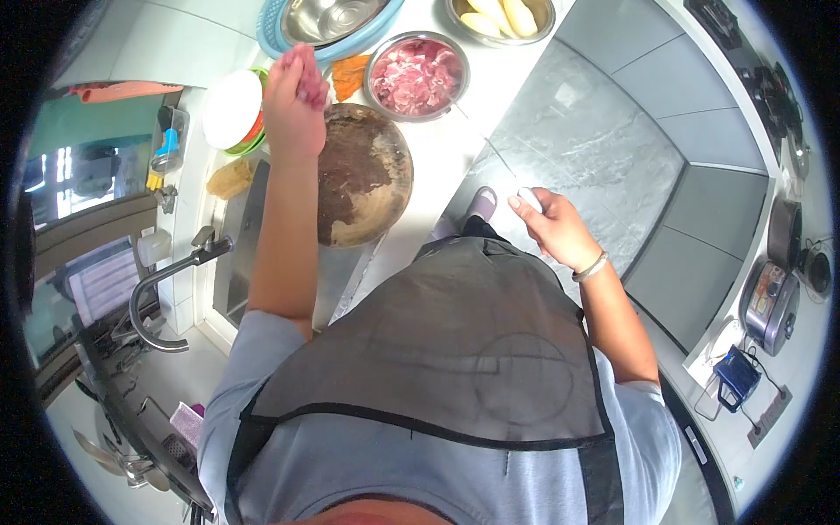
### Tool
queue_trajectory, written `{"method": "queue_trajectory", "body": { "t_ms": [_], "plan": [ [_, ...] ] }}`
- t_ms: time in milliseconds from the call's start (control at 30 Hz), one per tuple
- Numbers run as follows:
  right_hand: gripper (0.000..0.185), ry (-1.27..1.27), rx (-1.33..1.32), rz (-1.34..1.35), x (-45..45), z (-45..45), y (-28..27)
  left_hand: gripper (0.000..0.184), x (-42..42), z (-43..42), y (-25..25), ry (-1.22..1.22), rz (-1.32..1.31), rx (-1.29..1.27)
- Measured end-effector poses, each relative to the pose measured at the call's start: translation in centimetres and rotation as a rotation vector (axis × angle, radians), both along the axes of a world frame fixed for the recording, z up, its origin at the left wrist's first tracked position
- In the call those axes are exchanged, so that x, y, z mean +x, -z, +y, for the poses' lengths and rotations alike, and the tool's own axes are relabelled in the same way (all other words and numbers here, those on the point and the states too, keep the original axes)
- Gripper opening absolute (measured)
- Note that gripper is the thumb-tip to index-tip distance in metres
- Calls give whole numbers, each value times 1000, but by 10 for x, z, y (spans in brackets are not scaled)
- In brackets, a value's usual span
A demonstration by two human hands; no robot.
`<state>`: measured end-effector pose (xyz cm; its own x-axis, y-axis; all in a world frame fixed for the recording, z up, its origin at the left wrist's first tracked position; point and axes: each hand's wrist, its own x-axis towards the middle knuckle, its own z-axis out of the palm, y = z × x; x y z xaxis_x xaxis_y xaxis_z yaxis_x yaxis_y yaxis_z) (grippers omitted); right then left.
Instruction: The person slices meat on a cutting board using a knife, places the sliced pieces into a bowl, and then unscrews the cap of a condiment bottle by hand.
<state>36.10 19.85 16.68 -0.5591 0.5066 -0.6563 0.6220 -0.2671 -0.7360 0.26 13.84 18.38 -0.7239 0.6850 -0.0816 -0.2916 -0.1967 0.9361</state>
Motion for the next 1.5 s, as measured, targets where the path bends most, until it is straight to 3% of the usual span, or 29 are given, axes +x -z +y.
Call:
{"method": "queue_trajectory", "body": {
  "t_ms": [67, 167, 233, 333, 400, 433, 500, 533, 600, 700, 833, 967, 1133, 1300, 1333, 1433, 1500],
  "plan": [
    [47, 19, 4, -5, 2, 3, -1, 22, -1, 30, 21, 80, 339, -34],
    [46, 10, 36, -27, 1, 5, -6, 21, 7, 50, 104, 238, 946, -272],
    [45, -1, 19, 24, 3, 6, -4, 28, 13, 42, 107, 242, 1171, -293],
    [47, -93, 124, -3, -1, 3, -4, 30, -2, 23, 95, 192, 414, -71],
    [49, -241, 343, 25, -9, 1, 6, 29, -25, -24, 82, -31, 497, -463],
    [50, -325, 413, -37, -24, -1, -9, 29, -48, -55, 109, -116, 640, -434],
    [42, -501, 645, 53, -46, -11, 6, 28, -62, -129, 132, -308, 698, -675],
    [39, -573, 731, 94, -58, -16, 17, 24, -63, -169, 140, -361, 963, -863],
    [35, -633, 812, 167, -90, -24, 41, 16, -63, -242, 179, -472, 633, -767],
    [31, -692, 905, 246, -128, -27, 76, 12, -55, -294, 181, -530, -546, -227],
    [27, -804, 926, 210, -174, -38, 87, 20, -16, -234, 92, -391, -761, 254],
    [28, -814, 994, 296, -197, -47, 110, 28, 8, -192, 26, -244, -687, 317],
    [30, -872, 1039, 316, -219, -54, 112, 36, 28, -167, -2, -96, -506, 268],
    [28, -897, 1104, 343, -214, -46, 117, 39, 28, -142, 10, 57, -386, 203],
    [27, -866, 1136, 462, -211, -45, 133, 39, 29, -135, 12, 59, -380, 161],
    [22, -961, 1182, 400, -198, -43, 125, 39, 34, -114, 19, 108, -360, 69],
    [24, -848, 1144, 447, -184, -37, 116, 37, 37, -98, 20, 121, -321, 1]
  ]
}}
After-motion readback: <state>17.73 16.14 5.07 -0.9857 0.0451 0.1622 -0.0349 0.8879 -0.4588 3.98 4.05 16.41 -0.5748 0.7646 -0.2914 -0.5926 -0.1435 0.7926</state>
